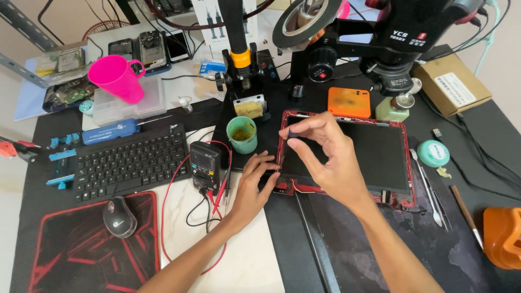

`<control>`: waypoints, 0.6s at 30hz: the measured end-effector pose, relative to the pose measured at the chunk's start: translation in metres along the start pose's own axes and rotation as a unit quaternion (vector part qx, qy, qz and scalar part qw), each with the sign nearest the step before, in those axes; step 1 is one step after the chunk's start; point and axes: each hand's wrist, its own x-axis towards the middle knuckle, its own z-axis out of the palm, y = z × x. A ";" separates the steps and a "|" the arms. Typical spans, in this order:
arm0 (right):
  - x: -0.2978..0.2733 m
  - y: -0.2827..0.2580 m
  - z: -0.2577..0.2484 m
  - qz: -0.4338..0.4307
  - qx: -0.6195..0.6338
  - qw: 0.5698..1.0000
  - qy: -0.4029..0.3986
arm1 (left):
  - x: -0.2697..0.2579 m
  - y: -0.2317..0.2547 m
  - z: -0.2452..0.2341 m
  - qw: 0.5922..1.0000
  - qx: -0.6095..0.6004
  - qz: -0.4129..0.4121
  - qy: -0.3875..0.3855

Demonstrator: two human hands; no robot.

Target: The person uses a metal prying tool to separate the screen bezel from the laptop chassis, carefully working along the edges to release clips. They then use a screwdriver to remove screws from the back of the detached screen assembly.

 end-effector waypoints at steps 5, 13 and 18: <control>0.002 -0.004 0.001 -0.040 -0.010 0.999 -0.002 | 0.000 -0.003 0.001 1.000 0.002 0.002 -0.003; 0.004 -0.010 0.001 -0.015 -0.004 1.000 -0.002 | 0.001 -0.001 0.000 1.000 -0.004 -0.003 -0.004; 0.001 -0.006 -0.001 -0.039 -0.023 0.999 -0.005 | 0.000 0.000 -0.001 1.000 -0.004 -0.008 -0.007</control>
